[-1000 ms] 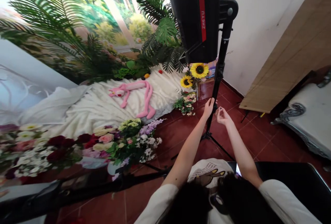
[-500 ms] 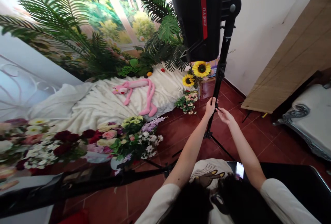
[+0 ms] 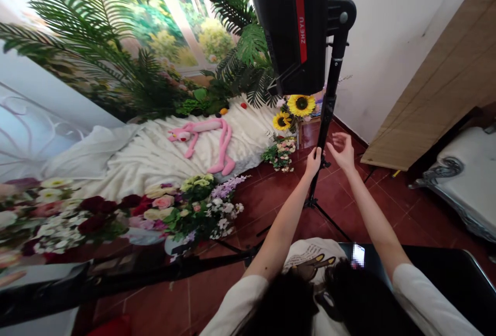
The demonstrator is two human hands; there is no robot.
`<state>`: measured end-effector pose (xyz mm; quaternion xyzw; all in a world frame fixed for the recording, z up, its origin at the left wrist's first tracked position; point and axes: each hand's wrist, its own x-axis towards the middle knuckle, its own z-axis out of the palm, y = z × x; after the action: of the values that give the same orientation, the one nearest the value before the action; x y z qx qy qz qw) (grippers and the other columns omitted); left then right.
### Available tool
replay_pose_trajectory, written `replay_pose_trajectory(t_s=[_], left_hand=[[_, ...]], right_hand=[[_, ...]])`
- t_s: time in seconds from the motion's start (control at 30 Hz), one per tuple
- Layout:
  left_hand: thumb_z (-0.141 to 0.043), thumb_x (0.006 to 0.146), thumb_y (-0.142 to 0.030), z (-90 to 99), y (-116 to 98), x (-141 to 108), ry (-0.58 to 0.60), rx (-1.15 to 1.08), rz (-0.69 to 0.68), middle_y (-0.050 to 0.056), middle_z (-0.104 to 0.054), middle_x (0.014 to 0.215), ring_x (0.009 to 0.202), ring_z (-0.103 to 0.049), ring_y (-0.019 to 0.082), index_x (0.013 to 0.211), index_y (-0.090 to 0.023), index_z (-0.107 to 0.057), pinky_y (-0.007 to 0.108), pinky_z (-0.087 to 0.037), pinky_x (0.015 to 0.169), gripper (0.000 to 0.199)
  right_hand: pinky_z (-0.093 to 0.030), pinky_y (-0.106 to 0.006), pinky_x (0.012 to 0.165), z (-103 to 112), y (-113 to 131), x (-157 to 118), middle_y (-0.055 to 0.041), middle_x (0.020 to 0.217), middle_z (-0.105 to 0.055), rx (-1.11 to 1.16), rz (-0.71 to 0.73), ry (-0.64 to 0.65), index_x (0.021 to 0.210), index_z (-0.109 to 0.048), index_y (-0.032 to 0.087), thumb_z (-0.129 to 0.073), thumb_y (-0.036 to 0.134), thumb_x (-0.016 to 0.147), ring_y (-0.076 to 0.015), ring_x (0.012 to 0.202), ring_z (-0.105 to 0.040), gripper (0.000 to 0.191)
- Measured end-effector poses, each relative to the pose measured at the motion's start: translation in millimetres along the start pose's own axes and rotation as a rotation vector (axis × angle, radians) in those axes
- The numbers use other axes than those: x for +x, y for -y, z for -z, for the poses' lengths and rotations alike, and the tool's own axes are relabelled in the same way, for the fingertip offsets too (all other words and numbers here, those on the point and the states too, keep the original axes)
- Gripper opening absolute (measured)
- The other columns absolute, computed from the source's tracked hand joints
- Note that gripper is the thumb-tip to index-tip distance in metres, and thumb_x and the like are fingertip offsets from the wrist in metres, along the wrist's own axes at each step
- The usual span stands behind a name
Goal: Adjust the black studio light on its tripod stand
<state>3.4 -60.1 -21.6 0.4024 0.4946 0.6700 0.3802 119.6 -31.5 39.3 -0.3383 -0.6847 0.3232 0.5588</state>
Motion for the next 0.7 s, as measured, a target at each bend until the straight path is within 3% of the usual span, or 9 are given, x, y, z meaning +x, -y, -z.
replay_pose_trajectory(t_s=[0.07, 0.13, 0.2, 0.3, 0.4, 0.5, 0.7], left_hand=[[-0.048, 0.077, -0.079, -0.3, -1.2, -0.2, 0.003, -0.020, 0.015, 0.003, -0.059, 0.067, 0.051, -0.049, 0.008, 0.077, -0.015, -0.059, 0.020, -0.046, 0.048, 0.064], [-0.050, 0.078, -0.077, -0.5, -1.4, -0.1, 0.012, -0.043, 0.032, 0.002, -0.059, 0.068, 0.051, -0.050, 0.007, 0.076, -0.015, -0.058, 0.020, -0.045, 0.048, 0.062], [-0.051, 0.080, -0.074, -0.6, -1.0, 0.1, 0.022, -0.072, 0.045, 0.002, -0.060, 0.070, 0.052, -0.051, 0.007, 0.077, -0.016, -0.059, 0.019, -0.046, 0.049, 0.059], [-0.054, 0.081, -0.070, -0.2, -0.8, -0.2, 0.025, -0.096, 0.044, 0.002, -0.059, 0.070, 0.054, -0.051, 0.007, 0.078, -0.015, -0.060, 0.019, -0.045, 0.050, 0.055], [-0.056, 0.081, -0.068, 0.6, -1.1, -2.1, -0.004, -0.091, 0.063, 0.001, -0.058, 0.068, 0.054, -0.051, 0.007, 0.078, -0.015, -0.061, 0.018, -0.045, 0.050, 0.053], [-0.058, 0.079, -0.070, 1.1, -1.0, -3.4, 0.010, -0.107, 0.085, 0.000, -0.058, 0.067, 0.052, -0.051, 0.007, 0.081, -0.016, -0.062, 0.018, -0.044, 0.048, 0.055], [-0.040, 0.085, -0.075, -1.5, 0.2, 6.1, -0.054, -0.417, 0.210, -0.001, -0.059, 0.067, 0.053, -0.056, 0.010, 0.115, -0.018, -0.056, 0.020, -0.048, 0.053, 0.066]], right_hand=[[-0.049, -0.045, 0.104, -13.1, 27.1, 34.8, -0.0100, 0.134, -0.053, 0.029, 0.177, 0.060, 0.136, -0.040, 0.029, -0.078, 0.051, 0.073, -0.0237, 0.123, -0.056, 0.076], [-0.049, -0.048, 0.105, -27.8, 50.9, 68.9, -0.0113, 0.140, -0.046, 0.025, 0.320, 0.093, 0.145, -0.029, 0.032, -0.076, 0.058, 0.074, -0.0257, 0.130, -0.051, 0.088], [-0.051, -0.049, 0.102, -41.6, 65.6, 97.5, -0.0115, 0.139, -0.046, 0.024, 0.407, 0.106, 0.146, -0.026, 0.033, -0.070, 0.061, 0.079, -0.0265, 0.128, -0.053, 0.085], [-0.056, -0.048, 0.094, -55.8, 68.5, 124.2, -0.0093, 0.123, -0.057, 0.045, 0.422, 0.122, 0.140, -0.034, 0.030, -0.060, 0.063, 0.086, -0.0253, 0.113, -0.063, 0.069], [-0.059, -0.046, 0.087, -59.0, 60.7, 132.1, -0.0078, 0.106, -0.063, 0.033, 0.375, 0.106, 0.130, -0.041, 0.025, -0.055, 0.062, 0.089, -0.0243, 0.100, -0.068, 0.057], [-0.057, -0.046, 0.088, -57.6, 58.7, 126.9, -0.0086, 0.103, -0.063, -0.047, 0.354, 0.053, 0.128, -0.042, 0.022, -0.055, 0.058, 0.090, -0.0247, 0.098, -0.067, 0.054], [-0.056, -0.045, 0.083, -70.1, 66.1, 100.8, -0.0113, 0.105, -0.063, -0.223, 0.302, -0.075, 0.128, -0.037, 0.022, -0.052, 0.047, 0.094, -0.0277, 0.099, -0.067, 0.045]])
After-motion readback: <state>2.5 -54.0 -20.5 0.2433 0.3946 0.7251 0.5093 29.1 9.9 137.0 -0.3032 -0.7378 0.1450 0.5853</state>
